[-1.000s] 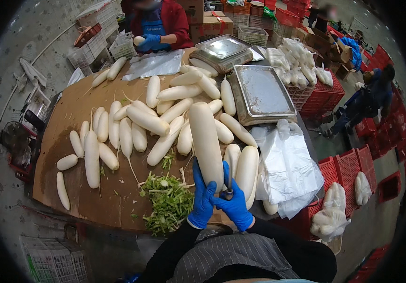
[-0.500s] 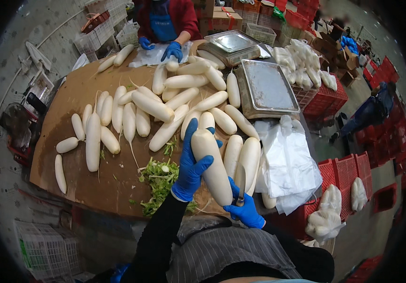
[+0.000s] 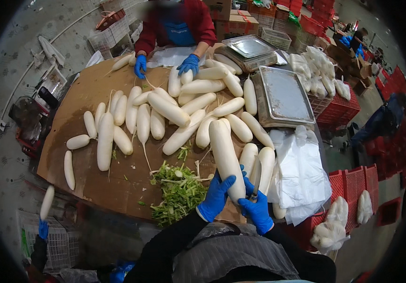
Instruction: The person trims the green tops and root ends off white radishes using a knife. They handle each radish one at a time, cut the ends, and place the trimmed radishes into a plastic bag on a digital scale.
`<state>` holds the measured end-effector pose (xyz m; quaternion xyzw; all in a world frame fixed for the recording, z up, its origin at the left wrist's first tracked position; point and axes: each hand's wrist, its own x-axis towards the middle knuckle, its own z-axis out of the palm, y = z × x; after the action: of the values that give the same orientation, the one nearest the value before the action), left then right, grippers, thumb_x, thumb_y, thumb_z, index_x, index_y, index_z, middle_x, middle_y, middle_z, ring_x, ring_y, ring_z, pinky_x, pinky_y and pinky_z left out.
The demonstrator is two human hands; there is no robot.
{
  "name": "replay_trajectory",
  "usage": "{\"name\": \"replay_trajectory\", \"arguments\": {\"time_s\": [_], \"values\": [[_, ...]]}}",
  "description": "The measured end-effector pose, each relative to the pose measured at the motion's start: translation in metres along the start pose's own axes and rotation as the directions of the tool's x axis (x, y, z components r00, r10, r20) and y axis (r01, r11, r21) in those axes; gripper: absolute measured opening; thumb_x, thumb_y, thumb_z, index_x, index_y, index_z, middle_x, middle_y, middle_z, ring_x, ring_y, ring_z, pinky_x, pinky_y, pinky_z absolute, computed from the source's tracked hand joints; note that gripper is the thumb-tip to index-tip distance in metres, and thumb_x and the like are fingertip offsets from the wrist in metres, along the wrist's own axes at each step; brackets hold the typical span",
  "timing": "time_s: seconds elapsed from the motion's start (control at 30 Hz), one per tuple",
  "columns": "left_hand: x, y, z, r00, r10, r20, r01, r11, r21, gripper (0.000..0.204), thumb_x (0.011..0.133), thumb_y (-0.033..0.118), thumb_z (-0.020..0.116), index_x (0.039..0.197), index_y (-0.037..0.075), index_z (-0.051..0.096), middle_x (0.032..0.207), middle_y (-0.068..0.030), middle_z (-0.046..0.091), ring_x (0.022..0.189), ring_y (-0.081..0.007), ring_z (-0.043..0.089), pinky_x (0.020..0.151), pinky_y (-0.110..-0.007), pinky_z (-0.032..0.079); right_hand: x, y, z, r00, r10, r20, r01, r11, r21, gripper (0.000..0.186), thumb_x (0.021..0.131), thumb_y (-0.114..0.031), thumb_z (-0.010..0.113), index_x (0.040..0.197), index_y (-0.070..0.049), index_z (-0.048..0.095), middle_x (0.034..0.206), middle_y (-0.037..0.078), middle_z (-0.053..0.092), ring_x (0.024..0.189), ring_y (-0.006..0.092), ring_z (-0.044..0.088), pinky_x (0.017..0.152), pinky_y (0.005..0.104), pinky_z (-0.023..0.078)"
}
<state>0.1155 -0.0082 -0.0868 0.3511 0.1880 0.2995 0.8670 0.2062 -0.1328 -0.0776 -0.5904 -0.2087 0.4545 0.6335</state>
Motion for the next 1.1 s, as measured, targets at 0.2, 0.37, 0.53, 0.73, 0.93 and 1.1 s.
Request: {"name": "replay_trajectory", "arguments": {"time_s": [0.2,0.37,0.53,0.73,0.93,1.1], "values": [[0.068,0.049,-0.07,0.921,0.245,-0.303,-0.231,0.97,0.081,0.048,0.09,0.021,0.065,0.13,0.003,0.047,0.115,-0.0102,0.057,0.102,-0.0208,0.059,0.09,-0.034,0.049,0.004,-0.023,0.0,0.996,-0.045,0.074,0.047,0.999,-0.028,0.036,0.096,-0.015,0.057,0.13,-0.002,0.056,0.097,0.01,0.071,0.053,0.0045,0.052,0.046,0.0172,0.042],[0.138,0.142,-0.097,0.793,0.519,-0.319,-0.48,0.855,0.197,0.064,0.092,0.03,0.061,0.144,0.007,0.033,0.134,-0.0113,0.047,0.12,-0.025,0.048,0.104,-0.039,0.039,0.013,-0.009,-0.01,1.0,-0.011,0.02,0.011,1.0,-0.028,0.032,0.098,-0.016,0.054,0.125,0.001,0.058,0.092,0.011,0.071,0.048,0.0065,0.053,0.044,0.0183,0.043],[0.2,0.183,-0.182,0.765,0.492,-0.415,-0.495,0.862,0.109,0.065,0.088,0.035,0.064,0.14,0.006,0.038,0.131,-0.0132,0.05,0.115,-0.0301,0.053,0.097,-0.044,0.047,0.019,-0.017,-0.007,0.999,0.02,0.027,-0.02,1.0,-0.011,0.033,0.098,-0.015,0.054,0.126,0.002,0.056,0.092,0.011,0.071,0.05,0.0069,0.055,0.044,0.0184,0.045],[0.275,0.183,-0.23,0.716,0.396,-0.575,-0.43,0.899,0.084,0.06,0.084,0.043,0.066,0.129,0.007,0.05,0.119,-0.0139,0.059,0.106,-0.0295,0.059,0.089,-0.045,0.05,0.02,-0.019,-0.007,0.999,0.05,-0.006,-0.05,0.998,0.043,0.034,0.097,-0.015,0.055,0.126,0.002,0.056,0.091,0.012,0.07,0.055,0.0068,0.057,0.046,0.0179,0.045],[0.335,0.205,-0.252,0.516,0.483,-0.707,-0.418,0.863,0.284,0.056,0.083,0.034,0.07,0.126,0.004,0.049,0.119,-0.017,0.059,0.101,-0.0287,0.06,0.087,-0.042,0.049,0.023,-0.016,-0.01,0.994,0.1,0.033,-0.1,0.995,-0.014,0.033,0.097,-0.015,0.055,0.129,-0.005,0.058,0.094,0.007,0.071,0.06,0.0046,0.056,0.051,0.0181,0.045],[0.345,0.163,-0.166,0.83,0.52,0.2,-0.045,-0.295,0.955,0.069,0.072,0.034,0.079,0.131,0.01,0.051,0.117,-0.0199,0.059,0.099,-0.036,0.062,0.087,-0.046,0.049,0.025,-0.014,-0.003,0.996,0.083,-0.028,-0.085,0.995,-0.049,0.033,0.096,-0.011,0.057,0.128,-0.005,0.059,0.094,0.007,0.071,0.065,0.0049,0.057,0.052,0.0189,0.046]]}}
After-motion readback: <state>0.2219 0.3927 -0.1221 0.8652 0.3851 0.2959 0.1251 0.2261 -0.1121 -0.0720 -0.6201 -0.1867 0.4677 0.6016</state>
